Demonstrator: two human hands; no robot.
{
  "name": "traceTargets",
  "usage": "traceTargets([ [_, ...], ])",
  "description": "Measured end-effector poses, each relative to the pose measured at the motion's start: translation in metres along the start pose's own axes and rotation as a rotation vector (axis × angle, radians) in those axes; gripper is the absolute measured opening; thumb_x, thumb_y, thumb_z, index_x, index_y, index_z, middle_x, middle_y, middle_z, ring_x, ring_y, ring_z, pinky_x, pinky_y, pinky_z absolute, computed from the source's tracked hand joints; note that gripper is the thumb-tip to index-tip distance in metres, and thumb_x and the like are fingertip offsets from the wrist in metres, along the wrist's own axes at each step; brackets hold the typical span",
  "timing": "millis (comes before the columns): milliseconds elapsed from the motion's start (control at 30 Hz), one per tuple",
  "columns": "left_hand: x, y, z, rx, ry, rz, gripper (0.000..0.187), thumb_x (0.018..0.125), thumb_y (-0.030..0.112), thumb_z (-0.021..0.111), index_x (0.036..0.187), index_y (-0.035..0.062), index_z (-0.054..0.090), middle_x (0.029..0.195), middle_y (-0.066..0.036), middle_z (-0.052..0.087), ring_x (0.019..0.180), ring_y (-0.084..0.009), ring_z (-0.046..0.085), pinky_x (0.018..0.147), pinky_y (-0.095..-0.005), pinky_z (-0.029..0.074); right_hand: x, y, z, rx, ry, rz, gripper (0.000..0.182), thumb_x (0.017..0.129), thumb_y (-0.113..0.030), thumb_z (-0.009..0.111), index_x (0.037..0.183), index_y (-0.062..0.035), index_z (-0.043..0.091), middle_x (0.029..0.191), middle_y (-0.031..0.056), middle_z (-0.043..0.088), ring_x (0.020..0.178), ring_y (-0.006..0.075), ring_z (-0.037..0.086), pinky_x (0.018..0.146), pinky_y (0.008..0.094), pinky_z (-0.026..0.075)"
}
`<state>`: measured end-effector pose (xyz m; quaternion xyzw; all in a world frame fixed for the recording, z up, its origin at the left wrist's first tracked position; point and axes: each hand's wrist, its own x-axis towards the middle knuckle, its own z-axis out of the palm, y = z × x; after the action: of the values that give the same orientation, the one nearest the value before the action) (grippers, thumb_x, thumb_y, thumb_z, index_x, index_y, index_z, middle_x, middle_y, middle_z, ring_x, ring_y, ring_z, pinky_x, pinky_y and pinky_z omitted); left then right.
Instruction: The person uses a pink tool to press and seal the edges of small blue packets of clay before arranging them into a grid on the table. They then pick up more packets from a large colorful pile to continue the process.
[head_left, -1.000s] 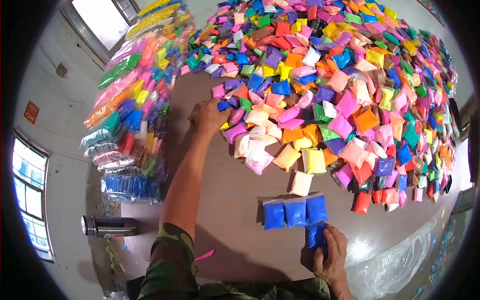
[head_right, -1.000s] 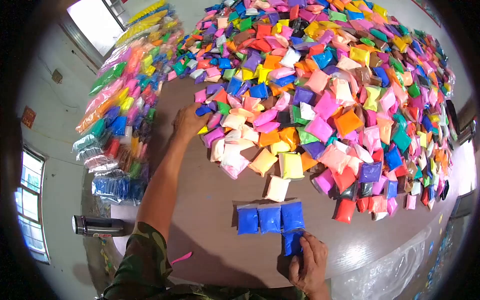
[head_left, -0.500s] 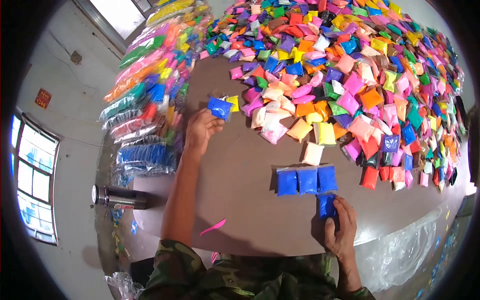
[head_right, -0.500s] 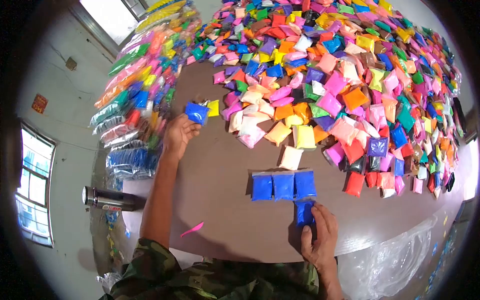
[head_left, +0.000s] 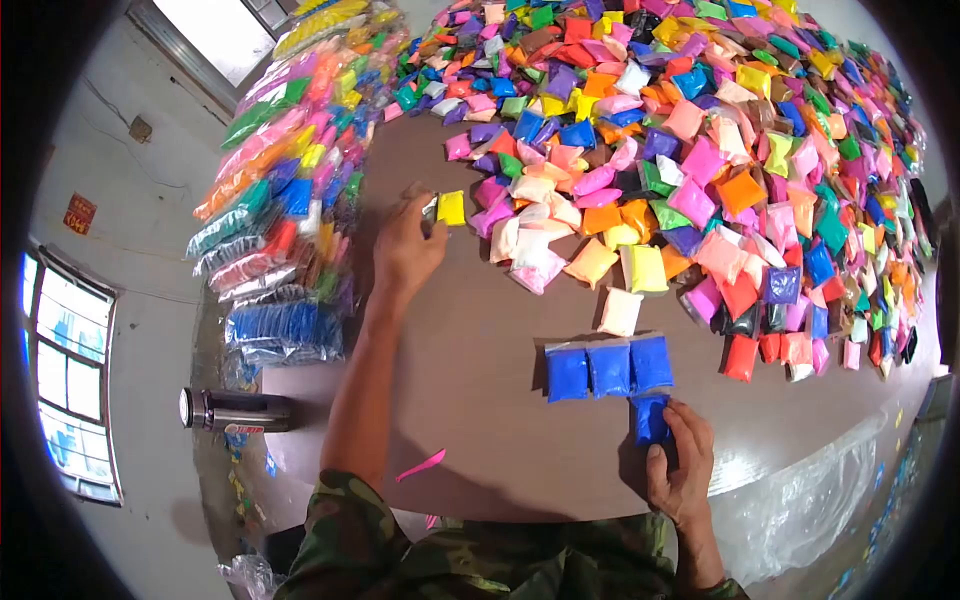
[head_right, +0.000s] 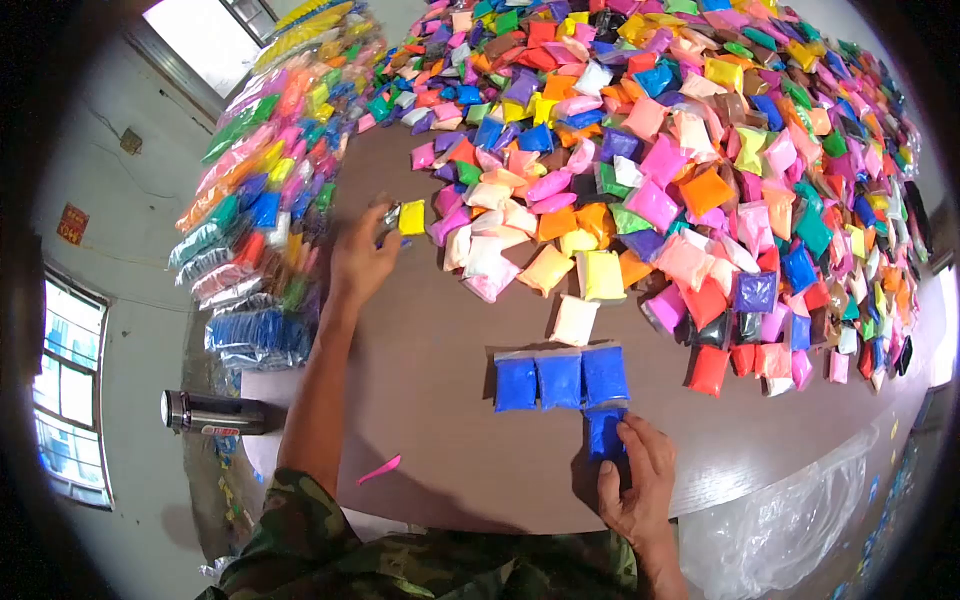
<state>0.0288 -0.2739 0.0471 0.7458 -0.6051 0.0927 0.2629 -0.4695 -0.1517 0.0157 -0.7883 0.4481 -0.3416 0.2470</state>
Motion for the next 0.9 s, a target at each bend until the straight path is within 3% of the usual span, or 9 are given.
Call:
traceTargets([
  [67, 0.027, 0.024, 0.007, 0.088, 0.062, 0.271, 0.048, 0.095, 0.029, 0.079, 0.132, -0.0002, 0.07, 0.123, -0.023, 0.077, 0.106, -0.0367, 0.076, 0.093, -0.0465, 0.059, 0.002, -0.002, -0.002, -0.009, -0.016, 0.003, 0.046, 0.089, -0.014, 0.071, 0.13, 0.0052, 0.068, 0.14, 0.0252, 0.066, 0.123, 0.044, 0.063, 0.109, 0.0522, 0.048],
  [167, 0.05, 0.038, 0.042, -0.203, -0.099, 0.136, 0.048, 0.094, 0.028, 0.079, 0.133, 0.0017, 0.072, 0.124, -0.023, 0.077, 0.11, -0.0388, 0.075, 0.097, -0.0496, 0.058, 0.001, 0.0, 0.0, -0.003, -0.009, -0.001, 0.046, 0.088, -0.014, 0.072, 0.13, 0.0055, 0.068, 0.139, 0.0253, 0.067, 0.121, 0.0438, 0.064, 0.107, 0.0522, 0.048],
  [200, 0.056, 0.037, 0.048, -0.338, -0.182, -0.002, 0.043, 0.087, 0.026, 0.081, 0.125, 0.0058, 0.077, 0.116, -0.021, 0.077, 0.108, -0.0429, 0.072, 0.104, -0.0541, 0.053, 0.0, 0.0, -0.001, 0.004, -0.009, 0.006, 0.046, 0.088, -0.014, 0.072, 0.129, 0.0053, 0.069, 0.138, 0.0253, 0.067, 0.121, 0.0438, 0.064, 0.107, 0.0524, 0.048],
  [300, 0.063, 0.021, 0.052, 0.119, -0.1, -0.065, 0.044, 0.087, 0.029, 0.08, 0.125, 0.0075, 0.079, 0.122, -0.018, 0.076, 0.111, -0.0396, 0.071, 0.107, -0.0539, 0.051, 0.002, 0.001, 0.0, 0.021, 0.001, 0.018, 0.046, 0.087, -0.014, 0.073, 0.129, 0.0048, 0.069, 0.137, 0.0252, 0.068, 0.119, 0.0437, 0.065, 0.107, 0.0529, 0.048],
  [400, 0.06, -0.01, 0.061, 0.188, 0.094, 0.204, 0.04, 0.087, 0.031, 0.08, 0.119, 0.0076, 0.081, 0.128, -0.015, 0.074, 0.118, -0.0372, 0.069, 0.108, -0.0514, 0.05, 0.003, 0.0, 0.0, 0.023, -0.003, 0.018, 0.046, 0.087, -0.015, 0.073, 0.129, 0.0043, 0.07, 0.137, 0.025, 0.068, 0.118, 0.0433, 0.065, 0.107, 0.0532, 0.048],
  [500, 0.063, 0.005, 0.062, 0.14, 0.057, 0.204, 0.037, 0.083, 0.031, 0.083, 0.113, 0.0084, 0.083, 0.134, -0.013, 0.072, 0.124, -0.0349, 0.066, 0.109, -0.0517, 0.048, 0.004, 0.001, 0.001, 0.018, -0.003, 0.016, 0.046, 0.086, -0.015, 0.074, 0.128, 0.004, 0.07, 0.137, 0.0246, 0.068, 0.117, 0.0428, 0.066, 0.106, 0.0533, 0.048],
  [600, 0.07, 0.022, 0.078, 0.08, -0.005, 0.152, 0.037, 0.081, 0.032, 0.083, 0.108, 0.0073, 0.084, 0.126, -0.013, 0.075, 0.12, -0.0354, 0.069, 0.11, -0.0561, 0.046, 0.002, 0.001, 0.001, 0.011, -0.002, 0.019, 0.046, 0.086, -0.014, 0.074, 0.128, 0.004, 0.07, 0.136, 0.0242, 0.068, 0.116, 0.0424, 0.066, 0.105, 0.053, 0.049],
  [700, 0.093, 0.03, 0.067, 0.073, -0.367, 0.066, 0.043, 0.081, 0.042, 0.084, 0.106, 0.0066, 0.084, 0.118, -0.015, 0.078, 0.118, -0.0409, 0.068, 0.105, -0.0527, 0.051, 0.001, 0.0, 0.001, 0.005, 0.009, 0.015, 0.046, 0.086, -0.014, 0.074, 0.127, 0.004, 0.07, 0.136, 0.0239, 0.068, 0.116, 0.0422, 0.066, 0.105, 0.0525, 0.049],
  [900, 0.063, 0.042, 0.046, 0.107, -0.3, 0.06, 0.046, 0.08, 0.047, 0.08, 0.098, 0.0046, 0.083, 0.111, -0.018, 0.08, 0.119, -0.0361, 0.07, 0.11, -0.0551, 0.045, 0.003, -0.002, -0.001, -0.006, -0.002, 0.024, 0.046, 0.085, -0.014, 0.075, 0.127, 0.0042, 0.071, 0.135, 0.0236, 0.068, 0.116, 0.0421, 0.066, 0.105, 0.0514, 0.049],
])
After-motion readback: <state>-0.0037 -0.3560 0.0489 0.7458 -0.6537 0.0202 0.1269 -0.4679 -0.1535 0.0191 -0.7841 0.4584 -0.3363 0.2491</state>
